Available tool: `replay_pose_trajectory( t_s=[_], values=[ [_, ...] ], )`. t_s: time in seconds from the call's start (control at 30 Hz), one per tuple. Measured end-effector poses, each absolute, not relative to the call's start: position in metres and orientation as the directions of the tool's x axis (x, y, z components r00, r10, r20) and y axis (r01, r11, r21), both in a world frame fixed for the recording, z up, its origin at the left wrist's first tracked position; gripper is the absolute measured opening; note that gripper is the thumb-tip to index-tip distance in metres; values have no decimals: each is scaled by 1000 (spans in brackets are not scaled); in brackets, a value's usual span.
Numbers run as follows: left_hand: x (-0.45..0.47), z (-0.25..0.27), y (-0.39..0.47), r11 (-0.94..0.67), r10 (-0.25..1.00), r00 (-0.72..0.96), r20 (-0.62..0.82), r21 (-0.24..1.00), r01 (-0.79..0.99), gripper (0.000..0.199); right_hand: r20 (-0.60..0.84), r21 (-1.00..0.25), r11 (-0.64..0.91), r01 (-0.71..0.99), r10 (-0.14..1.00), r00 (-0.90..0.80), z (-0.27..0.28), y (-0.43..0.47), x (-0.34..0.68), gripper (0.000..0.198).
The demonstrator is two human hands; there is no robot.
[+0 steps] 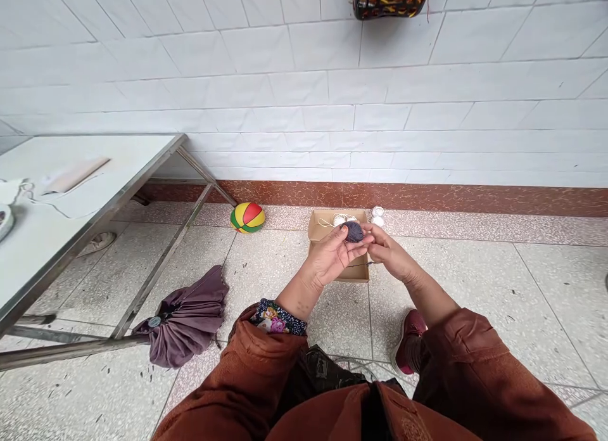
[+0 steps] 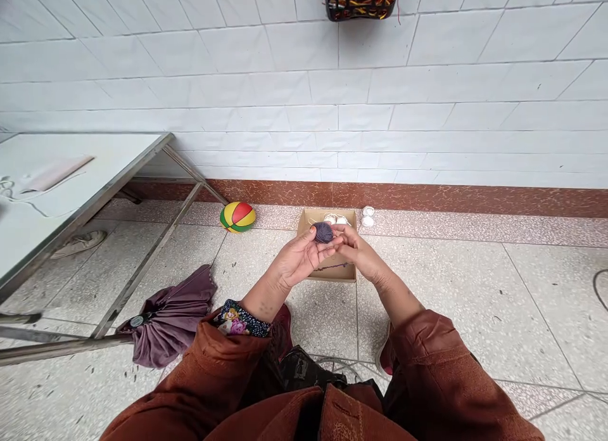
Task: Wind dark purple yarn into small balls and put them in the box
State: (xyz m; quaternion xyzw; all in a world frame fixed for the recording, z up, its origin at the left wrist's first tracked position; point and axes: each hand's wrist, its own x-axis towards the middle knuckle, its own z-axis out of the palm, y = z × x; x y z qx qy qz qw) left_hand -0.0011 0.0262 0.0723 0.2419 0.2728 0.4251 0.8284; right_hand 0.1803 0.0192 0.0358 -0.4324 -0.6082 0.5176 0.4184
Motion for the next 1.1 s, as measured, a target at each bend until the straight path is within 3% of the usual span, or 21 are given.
replay_pose_trajectory(
  t_s=[0.1,0.37,0.63,0.77,0.93,1.1],
  values=[
    [-2,71,25,500,858,436,-272,638,-586,29,2,-999,15,46,966,-260,41,22,187,38],
    [-5,79,23,472,876,414,-247,615,-631,23,58,-993,63,97,997,-50,53,19,186,32],
    [-7,79,22,482,872,413,-263,609,-629,26,123,-974,130,186,991,-47,56,16,195,30],
    [-7,75,23,442,886,395,-245,706,-554,27,160,-947,177,268,983,-84,55,12,197,29],
    [-6,77,19,289,902,415,-116,878,-382,39,173,-905,191,380,982,-82,50,10,200,28],
    [-5,77,20,143,943,328,-58,960,-241,45,209,-864,283,417,954,-213,55,4,199,23]
  ],
)
